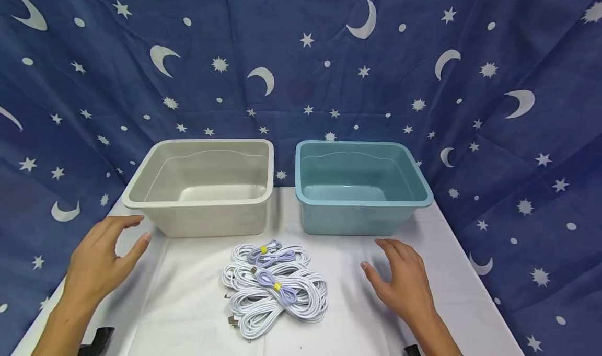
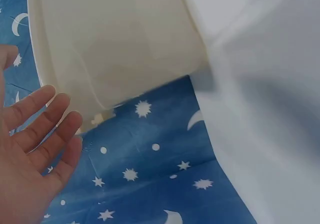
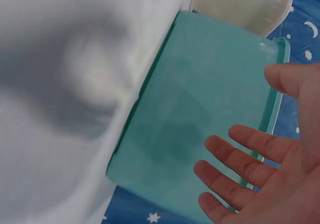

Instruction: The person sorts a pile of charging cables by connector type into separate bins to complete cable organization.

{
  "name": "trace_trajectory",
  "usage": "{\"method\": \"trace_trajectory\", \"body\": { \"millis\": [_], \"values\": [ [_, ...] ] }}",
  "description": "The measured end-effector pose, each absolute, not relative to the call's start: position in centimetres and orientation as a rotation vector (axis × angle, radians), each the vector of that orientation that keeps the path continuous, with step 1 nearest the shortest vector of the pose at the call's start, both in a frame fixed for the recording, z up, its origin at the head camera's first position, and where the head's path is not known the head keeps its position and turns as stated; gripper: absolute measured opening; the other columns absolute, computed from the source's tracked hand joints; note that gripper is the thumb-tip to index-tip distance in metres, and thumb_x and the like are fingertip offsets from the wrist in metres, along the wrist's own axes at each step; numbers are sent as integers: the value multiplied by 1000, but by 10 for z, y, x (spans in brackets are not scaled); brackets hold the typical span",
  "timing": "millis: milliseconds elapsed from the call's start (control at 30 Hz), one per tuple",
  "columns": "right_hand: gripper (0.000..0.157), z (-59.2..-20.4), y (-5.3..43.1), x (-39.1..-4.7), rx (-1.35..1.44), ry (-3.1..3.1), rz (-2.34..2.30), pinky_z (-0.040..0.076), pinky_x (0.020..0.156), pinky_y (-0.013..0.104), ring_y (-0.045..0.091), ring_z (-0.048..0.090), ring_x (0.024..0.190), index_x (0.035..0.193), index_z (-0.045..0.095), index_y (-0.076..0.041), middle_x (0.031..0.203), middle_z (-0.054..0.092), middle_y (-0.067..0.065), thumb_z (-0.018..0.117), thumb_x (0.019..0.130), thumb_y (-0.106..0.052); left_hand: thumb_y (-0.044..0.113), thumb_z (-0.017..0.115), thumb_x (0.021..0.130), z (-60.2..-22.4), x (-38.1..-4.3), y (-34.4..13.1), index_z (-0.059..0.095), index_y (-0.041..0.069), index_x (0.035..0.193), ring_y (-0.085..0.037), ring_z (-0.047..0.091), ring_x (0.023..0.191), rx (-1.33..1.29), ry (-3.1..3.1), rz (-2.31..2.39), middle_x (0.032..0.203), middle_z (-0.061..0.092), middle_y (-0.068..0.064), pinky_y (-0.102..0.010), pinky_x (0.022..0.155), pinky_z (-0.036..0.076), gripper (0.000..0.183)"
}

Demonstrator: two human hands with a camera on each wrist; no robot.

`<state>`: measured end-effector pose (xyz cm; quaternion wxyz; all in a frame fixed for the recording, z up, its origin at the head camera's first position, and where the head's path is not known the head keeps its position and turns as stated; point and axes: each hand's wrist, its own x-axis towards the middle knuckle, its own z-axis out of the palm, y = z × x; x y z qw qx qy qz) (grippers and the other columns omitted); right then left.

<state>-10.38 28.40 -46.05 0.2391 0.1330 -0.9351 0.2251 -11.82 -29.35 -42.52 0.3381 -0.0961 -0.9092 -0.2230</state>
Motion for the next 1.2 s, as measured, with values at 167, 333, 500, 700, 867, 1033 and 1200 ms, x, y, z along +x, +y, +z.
{"method": "trace_trajectory", "body": {
  "millis": [167,333,500,700,867,1033,1200],
  "values": [
    [54,-461,274,-104,407,-2555,630,46,99,62,39,64,119,127,71,-2,125,71,14,90,82,-25,23,87,82,-421,-128,-285,75,8,121,-37,63,102,-292,-2333,-579,110,67,-13,-51,85,43,44],
    [53,-461,262,-105,434,-2561,632,46,101,59,36,64,119,126,71,-3,124,71,10,90,82,-26,25,83,84,-418,-136,-277,75,6,120,-37,58,104,-340,-2325,-592,108,62,-15,-48,83,40,42],
    [52,-460,246,-107,466,-2584,625,48,101,58,34,64,120,126,72,-4,124,71,8,90,84,-29,28,79,86,-414,-141,-271,75,3,117,-39,56,102,-373,-2290,-604,104,61,-15,-49,86,40,40],
    [51,-461,228,-113,524,-2600,629,52,99,55,32,65,120,126,72,-6,123,71,5,89,86,-31,30,76,89,-411,-145,-265,75,2,120,-40,55,99,-390,-2257,-617,105,61,-17,-47,84,39,42],
    [51,-461,214,-115,561,-2610,646,52,101,53,29,64,122,127,72,-8,124,70,3,88,86,-33,35,71,92,-407,-151,-262,74,1,121,-42,52,98,-416,-2241,-600,107,60,-19,-50,85,37,45],
    [50,-461,199,-117,620,-2616,643,51,103,51,27,64,122,127,72,-9,125,70,2,86,88,-37,34,71,90,-405,-155,-257,75,5,118,-44,53,108,-425,-2203,-624,112,62,-18,-58,90,35,40],
    [44,-459,185,-120,688,-2602,640,52,104,49,26,64,122,124,74,-10,122,70,1,85,89,-36,27,75,89,-404,-161,-251,76,8,120,-41,58,114,-443,-2219,-642,119,67,-15,-60,93,36,36]
  ]
}}
